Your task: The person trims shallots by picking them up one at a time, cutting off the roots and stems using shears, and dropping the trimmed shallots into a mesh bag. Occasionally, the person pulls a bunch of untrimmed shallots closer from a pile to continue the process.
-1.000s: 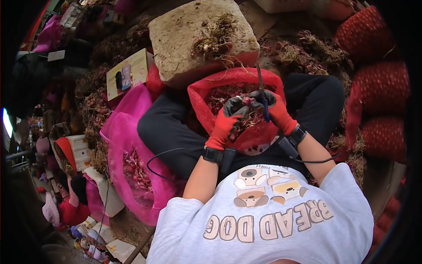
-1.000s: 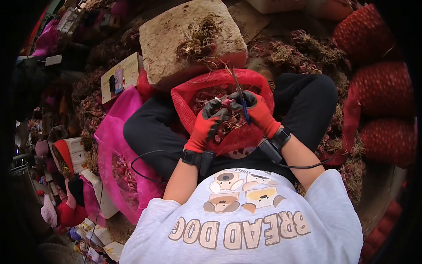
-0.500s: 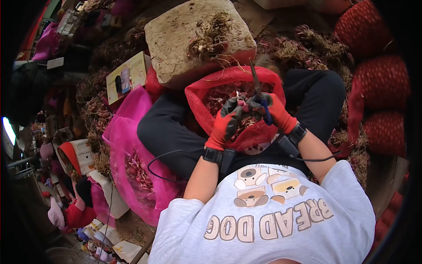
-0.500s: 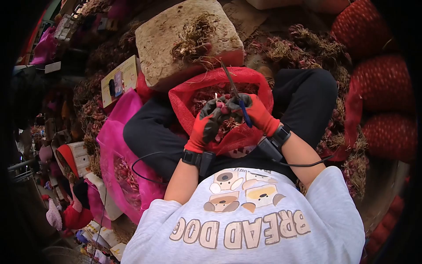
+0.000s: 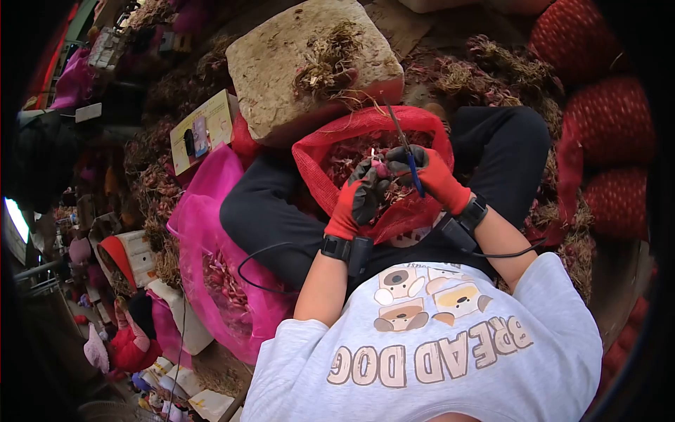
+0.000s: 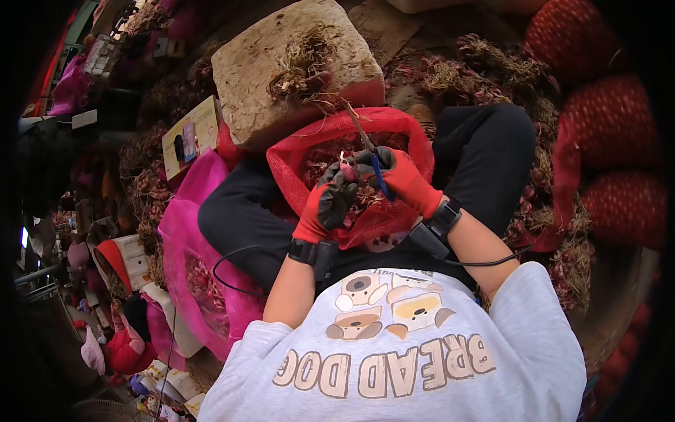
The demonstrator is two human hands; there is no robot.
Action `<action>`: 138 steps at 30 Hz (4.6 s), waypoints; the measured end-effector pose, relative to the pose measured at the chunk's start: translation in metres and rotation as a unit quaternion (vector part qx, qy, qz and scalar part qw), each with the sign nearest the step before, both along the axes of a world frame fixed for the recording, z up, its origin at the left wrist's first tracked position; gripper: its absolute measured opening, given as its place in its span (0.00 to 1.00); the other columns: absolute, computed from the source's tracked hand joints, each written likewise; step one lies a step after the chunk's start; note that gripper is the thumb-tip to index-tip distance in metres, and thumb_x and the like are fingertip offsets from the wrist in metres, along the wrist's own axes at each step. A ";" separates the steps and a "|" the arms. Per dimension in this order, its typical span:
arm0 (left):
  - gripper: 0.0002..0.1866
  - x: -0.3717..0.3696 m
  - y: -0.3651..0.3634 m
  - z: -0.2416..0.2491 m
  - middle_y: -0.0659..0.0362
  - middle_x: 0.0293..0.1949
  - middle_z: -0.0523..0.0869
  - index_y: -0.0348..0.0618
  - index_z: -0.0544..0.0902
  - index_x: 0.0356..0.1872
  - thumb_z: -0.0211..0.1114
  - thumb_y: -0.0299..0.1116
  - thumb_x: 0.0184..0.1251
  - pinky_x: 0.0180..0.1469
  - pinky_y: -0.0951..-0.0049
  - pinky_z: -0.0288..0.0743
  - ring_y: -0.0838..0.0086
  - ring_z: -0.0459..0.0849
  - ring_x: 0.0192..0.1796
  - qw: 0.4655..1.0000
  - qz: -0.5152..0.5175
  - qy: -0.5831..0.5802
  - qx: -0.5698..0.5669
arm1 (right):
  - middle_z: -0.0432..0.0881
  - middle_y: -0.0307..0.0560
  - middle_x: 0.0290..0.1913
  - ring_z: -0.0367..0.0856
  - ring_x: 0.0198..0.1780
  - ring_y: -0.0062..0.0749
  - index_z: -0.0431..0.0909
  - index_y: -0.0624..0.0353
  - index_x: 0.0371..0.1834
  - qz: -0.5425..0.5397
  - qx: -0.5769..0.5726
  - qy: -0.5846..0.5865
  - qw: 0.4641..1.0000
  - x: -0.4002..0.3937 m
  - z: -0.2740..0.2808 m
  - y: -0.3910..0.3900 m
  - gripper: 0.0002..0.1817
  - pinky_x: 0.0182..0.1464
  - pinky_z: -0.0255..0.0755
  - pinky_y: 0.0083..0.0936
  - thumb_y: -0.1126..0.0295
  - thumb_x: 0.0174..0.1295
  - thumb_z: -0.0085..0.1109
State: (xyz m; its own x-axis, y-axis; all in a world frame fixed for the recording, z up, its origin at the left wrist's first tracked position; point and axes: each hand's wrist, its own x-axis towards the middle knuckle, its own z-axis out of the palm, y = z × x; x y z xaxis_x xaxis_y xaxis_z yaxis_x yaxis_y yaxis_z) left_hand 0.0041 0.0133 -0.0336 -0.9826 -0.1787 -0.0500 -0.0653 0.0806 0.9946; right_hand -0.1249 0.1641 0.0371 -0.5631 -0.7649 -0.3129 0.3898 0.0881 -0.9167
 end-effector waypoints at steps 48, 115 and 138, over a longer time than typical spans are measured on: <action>0.11 0.008 0.011 0.008 0.63 0.37 0.81 0.41 0.79 0.50 0.57 0.30 0.69 0.36 0.81 0.72 0.82 0.77 0.34 0.997 -0.043 0.001 -0.063 | 0.82 0.46 0.36 0.78 0.36 0.26 0.75 0.64 0.46 0.168 0.011 0.195 0.966 -0.007 -0.022 0.005 0.14 0.43 0.72 0.27 0.78 0.56 0.59; 0.07 0.000 0.013 0.022 0.60 0.38 0.82 0.40 0.83 0.39 0.60 0.30 0.63 0.43 0.73 0.73 0.69 0.80 0.43 0.980 0.074 0.074 -0.166 | 0.84 0.41 0.33 0.81 0.29 0.18 0.81 0.66 0.42 0.057 0.039 0.047 0.997 0.003 -0.019 -0.012 0.11 0.31 0.73 0.18 0.72 0.58 0.62; 0.17 -0.002 -0.006 0.016 0.46 0.45 0.81 0.36 0.79 0.48 0.53 0.39 0.68 0.54 0.63 0.71 0.52 0.77 0.51 0.946 -0.005 0.120 -0.302 | 0.82 0.37 0.27 0.78 0.30 0.19 0.82 0.62 0.41 0.016 -0.010 0.104 0.994 -0.003 -0.028 -0.015 0.10 0.36 0.73 0.22 0.70 0.59 0.60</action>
